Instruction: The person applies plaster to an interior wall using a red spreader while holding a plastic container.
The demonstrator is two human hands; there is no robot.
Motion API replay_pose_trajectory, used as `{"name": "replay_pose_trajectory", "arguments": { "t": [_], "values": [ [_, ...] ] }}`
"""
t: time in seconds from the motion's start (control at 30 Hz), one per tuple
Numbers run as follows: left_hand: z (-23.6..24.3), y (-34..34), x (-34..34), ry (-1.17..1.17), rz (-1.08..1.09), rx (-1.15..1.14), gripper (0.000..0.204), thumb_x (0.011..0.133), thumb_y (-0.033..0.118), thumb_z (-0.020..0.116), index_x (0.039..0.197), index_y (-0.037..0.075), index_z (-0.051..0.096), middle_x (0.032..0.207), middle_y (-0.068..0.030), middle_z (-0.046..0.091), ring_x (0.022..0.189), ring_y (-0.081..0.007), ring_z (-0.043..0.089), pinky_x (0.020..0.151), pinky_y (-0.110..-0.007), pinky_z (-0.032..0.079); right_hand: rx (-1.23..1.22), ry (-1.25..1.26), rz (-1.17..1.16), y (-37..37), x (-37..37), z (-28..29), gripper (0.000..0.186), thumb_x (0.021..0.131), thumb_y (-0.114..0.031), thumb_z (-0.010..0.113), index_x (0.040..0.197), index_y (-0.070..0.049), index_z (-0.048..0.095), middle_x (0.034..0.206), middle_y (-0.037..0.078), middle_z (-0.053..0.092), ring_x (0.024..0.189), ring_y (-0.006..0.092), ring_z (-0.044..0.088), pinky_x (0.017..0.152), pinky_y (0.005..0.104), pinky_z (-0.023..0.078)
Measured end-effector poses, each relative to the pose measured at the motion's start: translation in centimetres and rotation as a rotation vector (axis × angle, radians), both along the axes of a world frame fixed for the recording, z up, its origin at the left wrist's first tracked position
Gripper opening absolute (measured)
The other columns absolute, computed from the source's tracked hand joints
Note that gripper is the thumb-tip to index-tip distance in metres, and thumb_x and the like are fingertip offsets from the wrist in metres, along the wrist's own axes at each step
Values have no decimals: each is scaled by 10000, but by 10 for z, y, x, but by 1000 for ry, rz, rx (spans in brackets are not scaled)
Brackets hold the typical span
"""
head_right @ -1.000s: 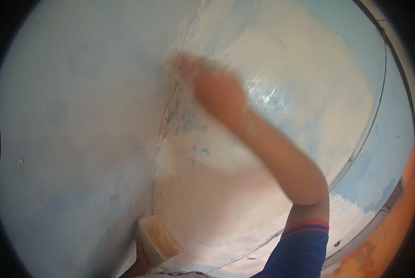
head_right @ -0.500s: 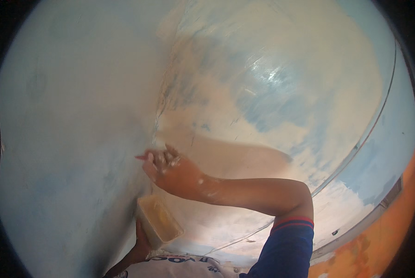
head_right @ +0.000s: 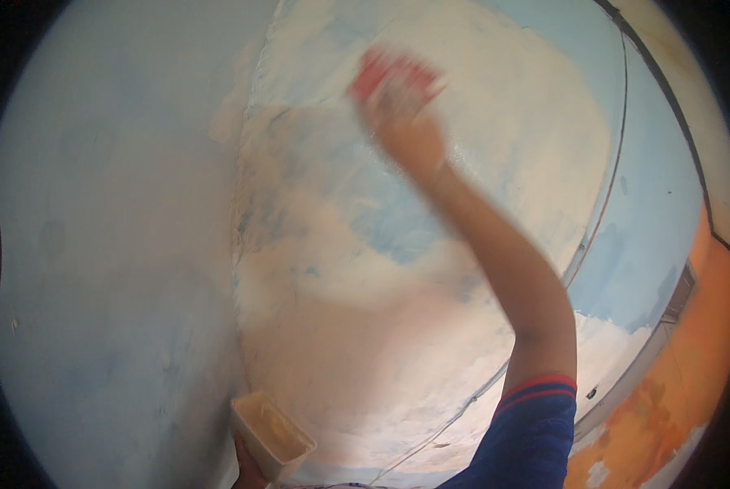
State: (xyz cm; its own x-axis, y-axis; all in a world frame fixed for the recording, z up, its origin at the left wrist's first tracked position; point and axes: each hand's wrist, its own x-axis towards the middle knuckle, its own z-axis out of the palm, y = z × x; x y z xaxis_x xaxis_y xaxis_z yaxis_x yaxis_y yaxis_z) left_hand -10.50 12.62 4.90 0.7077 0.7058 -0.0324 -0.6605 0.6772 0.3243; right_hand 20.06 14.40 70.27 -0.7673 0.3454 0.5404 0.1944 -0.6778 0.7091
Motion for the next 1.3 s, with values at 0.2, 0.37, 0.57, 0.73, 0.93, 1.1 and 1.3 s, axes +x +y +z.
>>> {"name": "replay_pose_trajectory", "arguments": {
  "t": [0.2, 0.37, 0.57, 0.73, 0.93, 1.1, 1.3],
  "values": [
    [10, -2, 15, 7, -42, 24, 791, 971, 738, 356, 1538, 190, 406, 1489, -93, 519, 1357, -333, 512, 1127, -562, 423, -885, 281, 168, -48, -70, -252, 331, 858, -124, 678, 1183, -66, 651, 1237, 277, 668, 1224, 427, 632, 1044, 521, 531],
    [10, -5, 1, 40, 11, 20, 797, 969, 740, 362, 1541, 187, 400, 1493, -95, 515, 1359, -335, 509, 1128, -561, 423, -461, 439, 398, -45, -87, -57, 491, 843, -73, 628, 1329, -141, 602, 1037, 148, 724, 824, 321, 712, 677, 426, 583],
    [15, -7, 12, 25, -50, 32, 804, 966, 741, 368, 1545, 184, 393, 1497, -99, 511, 1362, -337, 505, 1128, -560, 422, 203, 333, 365, -98, 21, 213, 231, 1009, -87, 518, 1210, -34, 619, 932, 249, 717, 753, 408, 688, 660, 486, 555],
    [19, -6, 6, 30, -32, 49, 810, 964, 742, 374, 1548, 181, 387, 1501, -101, 507, 1365, -339, 503, 1129, -559, 421, -83, 262, 36, -39, 23, 57, 408, 930, -199, 592, 1319, -77, 591, 1216, 224, 648, 1081, 389, 639, 878, 472, 556],
    [25, -10, 17, 2, -65, 83, 818, 961, 744, 380, 1552, 178, 380, 1505, -105, 502, 1368, -342, 499, 1130, -558, 421, -688, 169, 229, -48, -51, -231, 255, 892, -180, 671, 1110, -60, 618, 1218, 321, 655, 1192, 390, 660, 1024, 625, 511],
    [30, -15, 7, 42, -19, 78, 825, 959, 745, 386, 1555, 176, 374, 1509, -107, 498, 1370, -344, 496, 1130, -558, 420, -129, 292, 323, -78, -54, -44, 323, 915, -118, 609, 1231, -146, 673, 1221, 100, 712, 1046, 306, 702, 717, 462, 569],
    [22, -25, 9, 39, -28, 55, 833, 956, 746, 392, 1559, 172, 366, 1513, -110, 493, 1373, -346, 493, 1131, -557, 420, 284, 462, 310, -143, 64, 152, 274, 975, -124, 559, 1237, -88, 632, 889, 223, 717, 773, 418, 690, 703, 513, 546]
  ]
}}
